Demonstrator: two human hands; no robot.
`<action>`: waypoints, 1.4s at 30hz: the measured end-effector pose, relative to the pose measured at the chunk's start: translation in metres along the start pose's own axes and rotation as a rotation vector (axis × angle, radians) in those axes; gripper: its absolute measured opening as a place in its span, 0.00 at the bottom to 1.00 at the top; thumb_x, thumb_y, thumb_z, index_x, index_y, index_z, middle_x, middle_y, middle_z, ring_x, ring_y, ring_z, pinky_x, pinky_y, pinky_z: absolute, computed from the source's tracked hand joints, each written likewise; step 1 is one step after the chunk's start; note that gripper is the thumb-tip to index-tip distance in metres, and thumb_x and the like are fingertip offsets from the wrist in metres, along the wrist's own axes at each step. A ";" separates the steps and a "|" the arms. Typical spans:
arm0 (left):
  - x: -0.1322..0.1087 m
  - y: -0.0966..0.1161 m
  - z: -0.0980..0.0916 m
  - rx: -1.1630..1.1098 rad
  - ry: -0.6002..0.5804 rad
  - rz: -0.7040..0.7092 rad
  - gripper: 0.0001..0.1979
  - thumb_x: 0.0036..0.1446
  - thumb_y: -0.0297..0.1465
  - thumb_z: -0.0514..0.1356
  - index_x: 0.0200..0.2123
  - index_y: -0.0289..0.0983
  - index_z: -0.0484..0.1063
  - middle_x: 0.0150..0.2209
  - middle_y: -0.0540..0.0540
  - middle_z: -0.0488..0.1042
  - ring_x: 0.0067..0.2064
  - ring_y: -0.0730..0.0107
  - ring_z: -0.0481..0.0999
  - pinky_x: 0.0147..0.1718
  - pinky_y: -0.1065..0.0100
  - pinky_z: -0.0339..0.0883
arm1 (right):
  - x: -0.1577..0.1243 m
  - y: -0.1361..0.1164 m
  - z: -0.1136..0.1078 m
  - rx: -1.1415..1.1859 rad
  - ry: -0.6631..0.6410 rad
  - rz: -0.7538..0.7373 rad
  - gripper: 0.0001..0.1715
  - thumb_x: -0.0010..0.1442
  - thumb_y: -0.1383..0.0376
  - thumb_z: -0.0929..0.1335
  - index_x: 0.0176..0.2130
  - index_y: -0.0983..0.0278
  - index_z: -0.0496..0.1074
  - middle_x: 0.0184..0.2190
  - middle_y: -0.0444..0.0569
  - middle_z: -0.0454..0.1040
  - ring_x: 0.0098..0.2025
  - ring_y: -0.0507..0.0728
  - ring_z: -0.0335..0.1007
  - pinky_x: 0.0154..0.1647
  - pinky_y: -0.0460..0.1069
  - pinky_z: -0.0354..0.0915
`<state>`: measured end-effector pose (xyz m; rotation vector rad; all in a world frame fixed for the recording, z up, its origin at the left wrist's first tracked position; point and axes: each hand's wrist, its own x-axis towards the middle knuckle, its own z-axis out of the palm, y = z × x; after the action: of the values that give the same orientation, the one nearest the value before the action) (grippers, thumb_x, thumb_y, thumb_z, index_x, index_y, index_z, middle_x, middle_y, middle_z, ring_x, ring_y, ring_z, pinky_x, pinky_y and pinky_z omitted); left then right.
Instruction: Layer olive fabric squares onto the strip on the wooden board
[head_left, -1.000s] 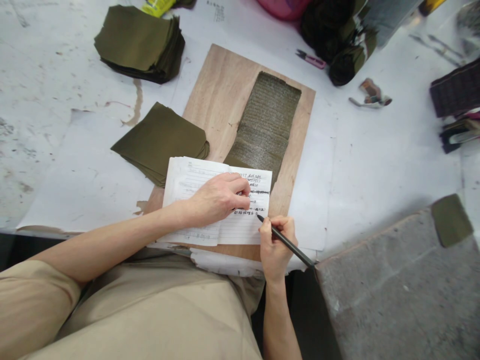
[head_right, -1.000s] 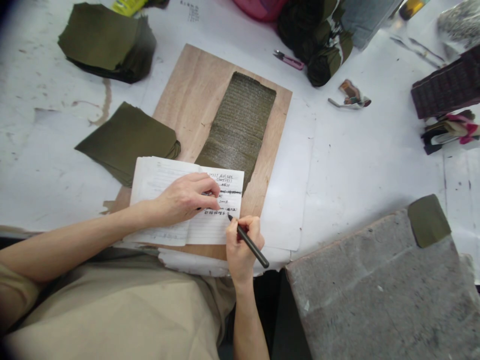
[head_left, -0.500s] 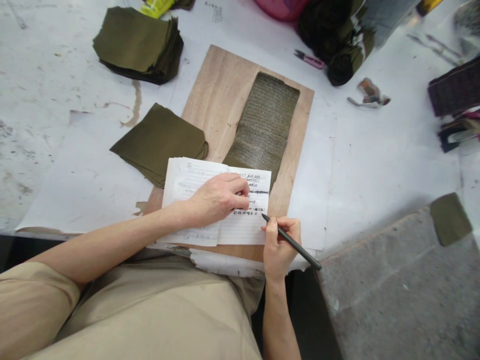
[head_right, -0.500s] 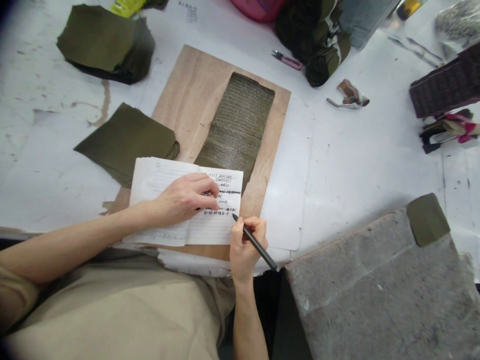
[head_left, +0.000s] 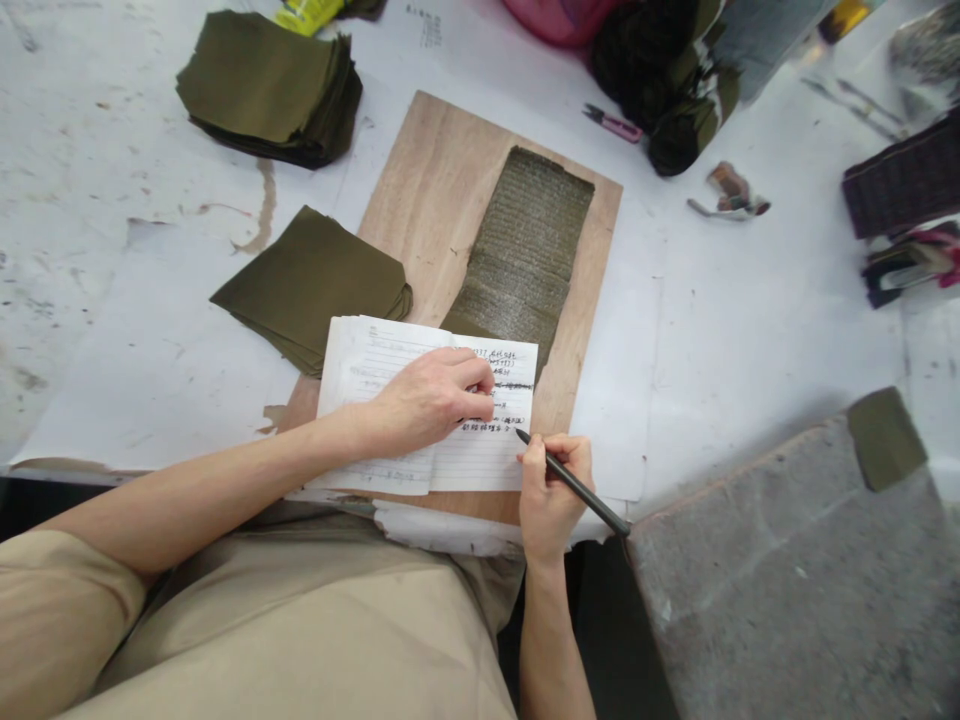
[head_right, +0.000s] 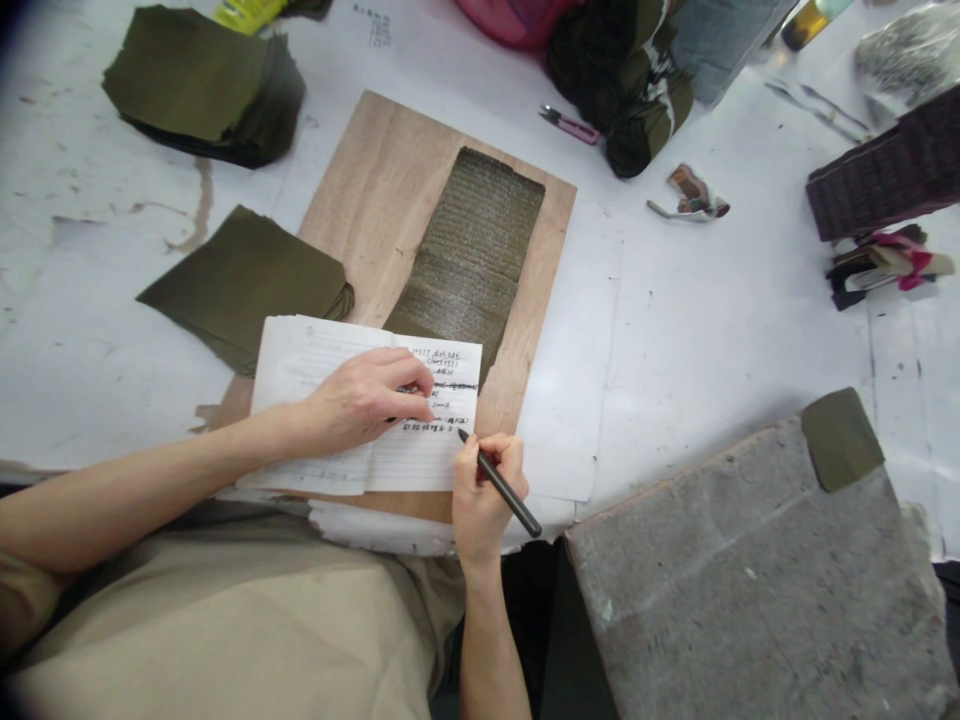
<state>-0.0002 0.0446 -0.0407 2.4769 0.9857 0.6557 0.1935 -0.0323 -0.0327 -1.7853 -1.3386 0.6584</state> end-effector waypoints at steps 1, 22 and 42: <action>0.000 0.000 0.000 0.002 0.001 0.001 0.13 0.60 0.20 0.56 0.32 0.41 0.77 0.38 0.48 0.73 0.39 0.69 0.69 0.40 0.67 0.63 | 0.000 0.000 0.000 0.001 0.000 0.001 0.10 0.61 0.62 0.66 0.30 0.62 0.62 0.24 0.38 0.64 0.24 0.49 0.64 0.28 0.45 0.61; 0.001 0.000 0.000 -0.003 -0.004 -0.001 0.13 0.60 0.21 0.56 0.32 0.41 0.77 0.38 0.47 0.73 0.40 0.68 0.69 0.41 0.66 0.63 | -0.001 0.000 0.000 -0.023 -0.001 -0.031 0.10 0.61 0.63 0.67 0.30 0.61 0.61 0.24 0.37 0.63 0.24 0.49 0.64 0.28 0.45 0.60; 0.000 0.000 -0.001 0.007 0.005 0.004 0.12 0.60 0.22 0.56 0.32 0.41 0.77 0.38 0.47 0.73 0.39 0.68 0.69 0.40 0.66 0.63 | -0.001 0.001 0.000 0.001 0.006 0.005 0.11 0.62 0.61 0.66 0.30 0.61 0.61 0.24 0.38 0.63 0.23 0.49 0.63 0.28 0.45 0.62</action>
<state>-0.0002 0.0445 -0.0399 2.4854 0.9866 0.6610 0.1935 -0.0331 -0.0337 -1.7891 -1.3299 0.6561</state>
